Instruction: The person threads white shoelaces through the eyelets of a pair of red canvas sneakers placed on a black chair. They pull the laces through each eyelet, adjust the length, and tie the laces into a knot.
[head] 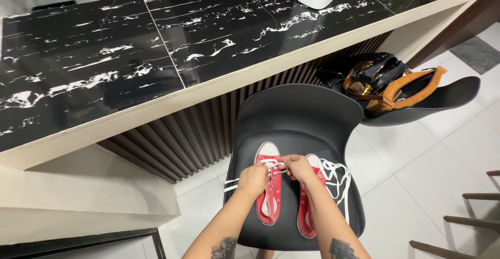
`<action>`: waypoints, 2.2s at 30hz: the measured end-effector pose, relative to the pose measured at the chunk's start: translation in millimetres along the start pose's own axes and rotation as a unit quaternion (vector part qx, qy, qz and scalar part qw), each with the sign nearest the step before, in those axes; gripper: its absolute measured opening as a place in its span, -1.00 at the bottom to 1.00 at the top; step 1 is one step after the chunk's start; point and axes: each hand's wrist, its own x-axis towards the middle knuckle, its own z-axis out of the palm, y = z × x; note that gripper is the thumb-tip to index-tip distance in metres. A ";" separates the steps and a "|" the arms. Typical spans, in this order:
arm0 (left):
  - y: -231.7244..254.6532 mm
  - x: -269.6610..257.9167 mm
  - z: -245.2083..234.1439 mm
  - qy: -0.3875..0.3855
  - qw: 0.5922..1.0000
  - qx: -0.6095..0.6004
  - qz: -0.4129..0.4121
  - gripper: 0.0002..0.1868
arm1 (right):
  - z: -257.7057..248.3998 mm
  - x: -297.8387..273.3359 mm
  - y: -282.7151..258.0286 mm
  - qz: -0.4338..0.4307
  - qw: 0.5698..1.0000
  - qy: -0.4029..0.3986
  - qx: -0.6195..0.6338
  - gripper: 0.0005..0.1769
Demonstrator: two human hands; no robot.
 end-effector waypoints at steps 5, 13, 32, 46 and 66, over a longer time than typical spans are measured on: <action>-3.7 10.8 13.8 -0.014 1.000 0.007 -0.022 -0.84 | 1.0 -0.7 0.9 -0.010 1.000 -0.003 -0.010 -0.66; -0.6 11.2 -6.0 -0.046 0.997 0.009 -0.068 -0.76 | 2.7 2.9 1.9 -0.011 0.996 -0.008 -0.084 -0.63; -89.4 -3.3 -41.9 -0.197 0.960 -0.121 -0.155 -0.94 | 25.6 23.3 41.4 -0.011 0.994 0.081 -0.065 -0.70; -60.1 2.6 -68.6 -0.254 0.950 -0.154 -0.099 -0.90 | 36.0 -4.2 27.2 -0.118 0.989 0.034 -0.077 -0.78; -61.3 12.1 -34.0 -0.134 0.984 0.006 -0.120 -0.79 | 50.3 -2.2 12.9 -0.162 0.979 0.071 -0.101 -0.85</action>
